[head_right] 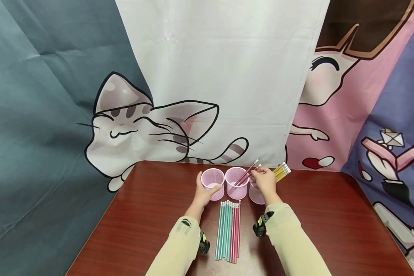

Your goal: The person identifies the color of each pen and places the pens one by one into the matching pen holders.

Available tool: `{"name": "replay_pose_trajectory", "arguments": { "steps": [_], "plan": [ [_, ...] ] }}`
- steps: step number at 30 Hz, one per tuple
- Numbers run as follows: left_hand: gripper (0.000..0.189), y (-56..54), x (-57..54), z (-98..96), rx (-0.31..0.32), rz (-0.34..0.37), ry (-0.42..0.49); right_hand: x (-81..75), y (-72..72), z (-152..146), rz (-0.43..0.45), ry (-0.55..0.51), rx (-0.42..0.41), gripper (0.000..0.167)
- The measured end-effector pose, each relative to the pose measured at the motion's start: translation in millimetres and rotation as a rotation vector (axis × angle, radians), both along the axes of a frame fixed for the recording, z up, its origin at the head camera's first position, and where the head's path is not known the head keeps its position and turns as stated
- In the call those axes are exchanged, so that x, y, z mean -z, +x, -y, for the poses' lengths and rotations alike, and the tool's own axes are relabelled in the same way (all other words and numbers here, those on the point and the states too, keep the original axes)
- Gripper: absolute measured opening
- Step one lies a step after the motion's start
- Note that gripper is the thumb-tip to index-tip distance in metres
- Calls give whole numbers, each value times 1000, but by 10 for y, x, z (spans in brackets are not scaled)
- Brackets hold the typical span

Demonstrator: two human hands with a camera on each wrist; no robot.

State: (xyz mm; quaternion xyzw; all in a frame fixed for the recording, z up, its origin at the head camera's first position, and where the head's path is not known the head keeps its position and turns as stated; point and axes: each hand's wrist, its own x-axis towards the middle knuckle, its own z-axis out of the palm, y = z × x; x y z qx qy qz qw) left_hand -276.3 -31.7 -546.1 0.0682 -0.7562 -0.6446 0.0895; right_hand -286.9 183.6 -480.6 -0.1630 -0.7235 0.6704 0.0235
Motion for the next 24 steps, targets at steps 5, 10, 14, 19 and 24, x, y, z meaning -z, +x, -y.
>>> {"name": "replay_pose_trajectory", "arguments": {
  "steps": [5,10,14,19,24],
  "plan": [
    [103,-22,-65,-37,-5,66,-103,-1,3,-10,11,-27,-13,37],
    [108,-28,-132,-56,-27,86,-191,-28,15,-10,10,-25,-19,44],
    [110,-22,-138,-51,-29,43,-211,-48,61,21,-53,82,55,35],
    [112,4,-127,-49,-25,35,-214,-57,190,43,-157,112,-103,19],
    [107,27,-90,-55,-35,20,-208,25,327,-16,-123,143,-507,17]
  ]
}}
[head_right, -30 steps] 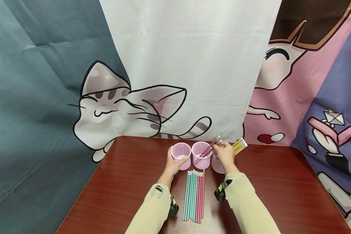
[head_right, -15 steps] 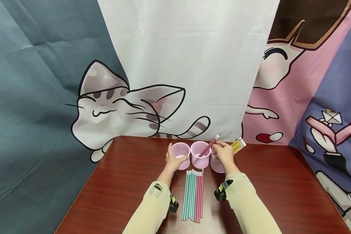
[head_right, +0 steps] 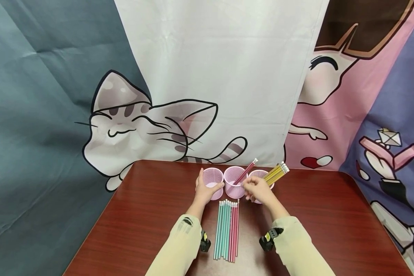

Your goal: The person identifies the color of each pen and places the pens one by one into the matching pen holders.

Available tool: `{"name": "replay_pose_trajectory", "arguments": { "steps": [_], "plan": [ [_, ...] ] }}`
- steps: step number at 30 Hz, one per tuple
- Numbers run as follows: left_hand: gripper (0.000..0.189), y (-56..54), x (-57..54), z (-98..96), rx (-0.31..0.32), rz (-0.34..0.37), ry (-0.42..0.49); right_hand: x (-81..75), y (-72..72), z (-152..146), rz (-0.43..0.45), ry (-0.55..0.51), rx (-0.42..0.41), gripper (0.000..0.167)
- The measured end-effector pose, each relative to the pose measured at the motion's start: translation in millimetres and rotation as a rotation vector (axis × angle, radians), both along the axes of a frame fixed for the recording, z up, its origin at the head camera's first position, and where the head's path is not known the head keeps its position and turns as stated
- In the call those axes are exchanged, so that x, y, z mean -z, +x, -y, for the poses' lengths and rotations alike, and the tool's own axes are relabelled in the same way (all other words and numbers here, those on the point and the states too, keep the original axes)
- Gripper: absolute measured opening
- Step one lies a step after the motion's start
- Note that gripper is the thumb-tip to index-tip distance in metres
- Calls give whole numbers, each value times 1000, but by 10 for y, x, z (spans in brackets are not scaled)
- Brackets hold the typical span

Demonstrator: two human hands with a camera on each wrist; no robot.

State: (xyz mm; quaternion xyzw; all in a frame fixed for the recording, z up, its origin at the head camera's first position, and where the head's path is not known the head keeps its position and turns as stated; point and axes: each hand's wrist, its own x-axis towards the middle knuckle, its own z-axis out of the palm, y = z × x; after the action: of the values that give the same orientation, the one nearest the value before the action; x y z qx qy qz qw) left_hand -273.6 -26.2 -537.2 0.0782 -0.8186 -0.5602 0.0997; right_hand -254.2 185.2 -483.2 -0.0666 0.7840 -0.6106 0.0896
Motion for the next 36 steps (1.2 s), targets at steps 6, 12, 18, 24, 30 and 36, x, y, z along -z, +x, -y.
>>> {"name": "replay_pose_trajectory", "arguments": {
  "steps": [6,12,18,24,30,36],
  "plan": [
    [102,13,52,-31,-34,-39,-30,268,111,-46,78,140,-201,22],
    [98,-2,56,-5,-32,29,-17,555,194,54,97,275,-79,15],
    [95,-7,47,-5,-41,70,-18,796,242,149,100,389,67,20],
    [94,-6,55,-9,-52,58,-16,872,235,197,67,434,116,26],
    [94,14,43,-10,-48,64,-21,871,236,206,67,471,121,28],
    [95,5,41,-12,-51,75,-21,877,218,217,72,519,117,28]
  ]
}}
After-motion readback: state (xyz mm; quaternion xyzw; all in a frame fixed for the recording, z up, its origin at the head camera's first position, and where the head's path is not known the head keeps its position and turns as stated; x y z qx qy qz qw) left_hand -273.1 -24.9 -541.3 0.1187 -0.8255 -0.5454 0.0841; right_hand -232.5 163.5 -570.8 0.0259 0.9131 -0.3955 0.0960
